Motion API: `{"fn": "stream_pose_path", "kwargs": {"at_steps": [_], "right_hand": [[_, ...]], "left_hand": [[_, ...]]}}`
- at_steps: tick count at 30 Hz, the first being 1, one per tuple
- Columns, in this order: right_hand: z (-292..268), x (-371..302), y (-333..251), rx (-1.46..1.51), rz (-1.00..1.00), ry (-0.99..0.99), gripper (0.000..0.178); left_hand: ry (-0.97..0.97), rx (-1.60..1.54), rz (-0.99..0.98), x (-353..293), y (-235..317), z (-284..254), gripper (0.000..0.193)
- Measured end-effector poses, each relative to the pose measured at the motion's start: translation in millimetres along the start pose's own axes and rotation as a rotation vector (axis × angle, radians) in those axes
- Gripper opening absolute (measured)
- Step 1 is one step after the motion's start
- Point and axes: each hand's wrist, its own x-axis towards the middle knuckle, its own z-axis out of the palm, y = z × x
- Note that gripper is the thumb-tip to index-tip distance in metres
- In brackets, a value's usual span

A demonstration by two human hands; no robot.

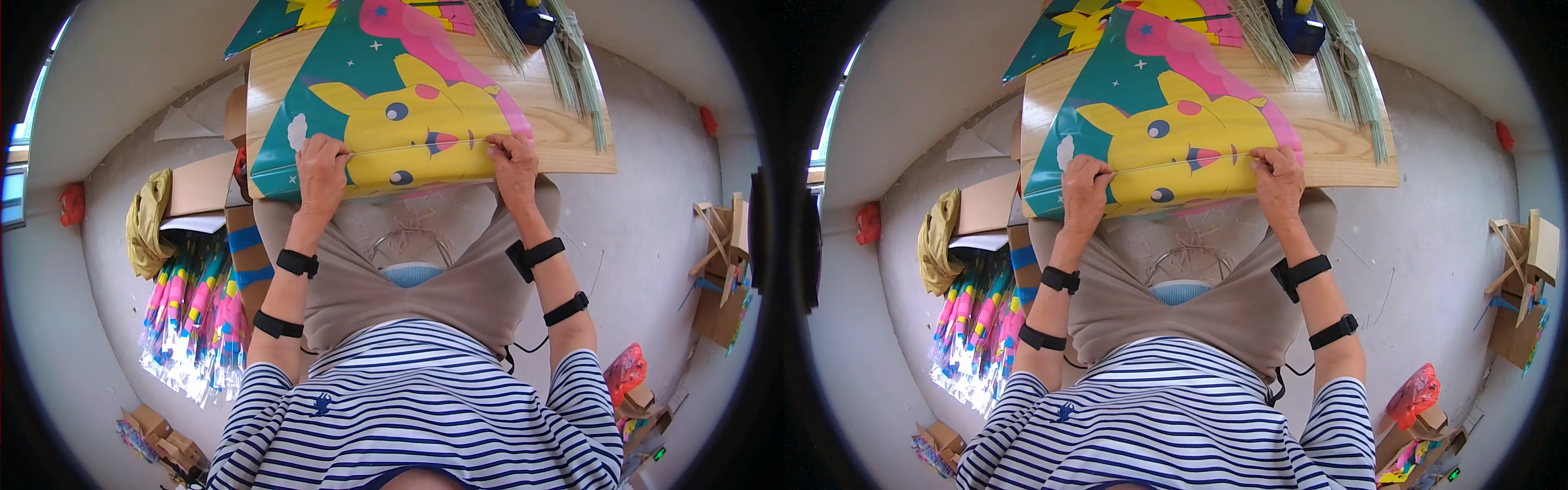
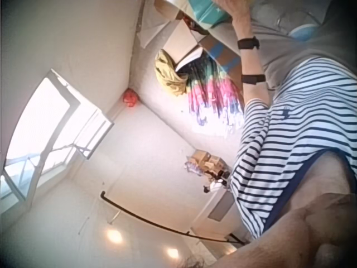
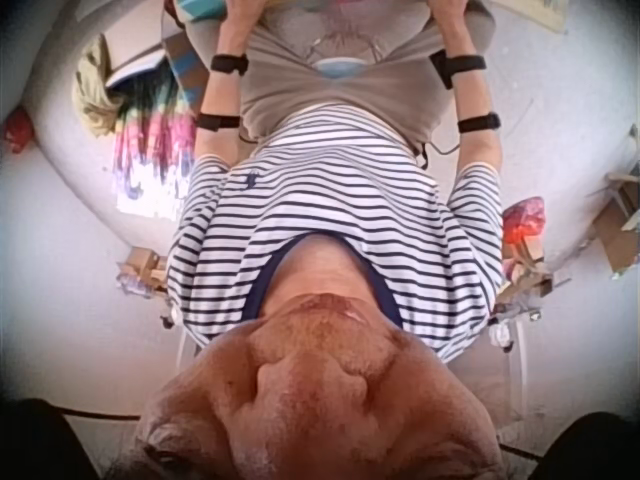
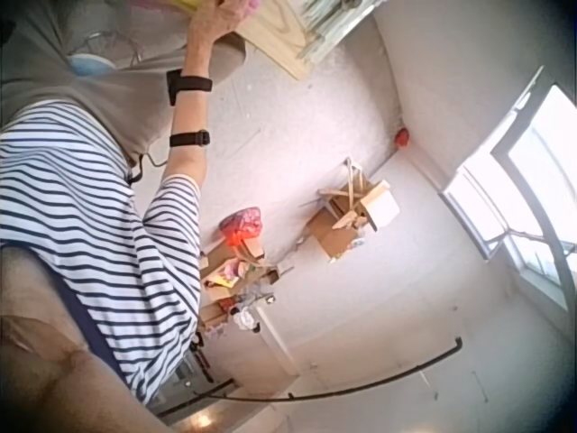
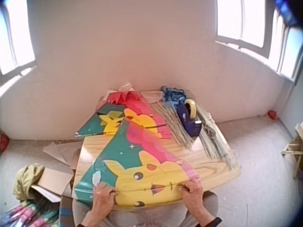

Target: The person is assembling a Pikachu-themed kite by attaching sticks and structural components to the plastic film.

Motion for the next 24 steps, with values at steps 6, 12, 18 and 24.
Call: {"fn": "stream_pose_path", "kwargs": {"at_steps": [6,12,18,24], "right_hand": [[0.8,-0.1,2.2,-0.002,-0.016,0.006,0.019],[1.7,-0.4,3.3,0.018,-0.019,0.008,0.019],[1.0,-0.1,3.6,0.028,-0.02,0.005,0.019],[1.2,-0.4,4.2,0.023,-0.018,0.0,0.02]], "left_hand": [[-0.004,-0.001,-0.002,-0.1,-1.7,0.2,0.009],[-0.022,0.038,0.032,1.0,-3.2,-0.4,0.008],[-0.045,0.071,0.049,1.7,-0.6,-0.9,0.009],[-0.039,0.041,0.092,3.2,-0.9,-1.0,0.011]]}}
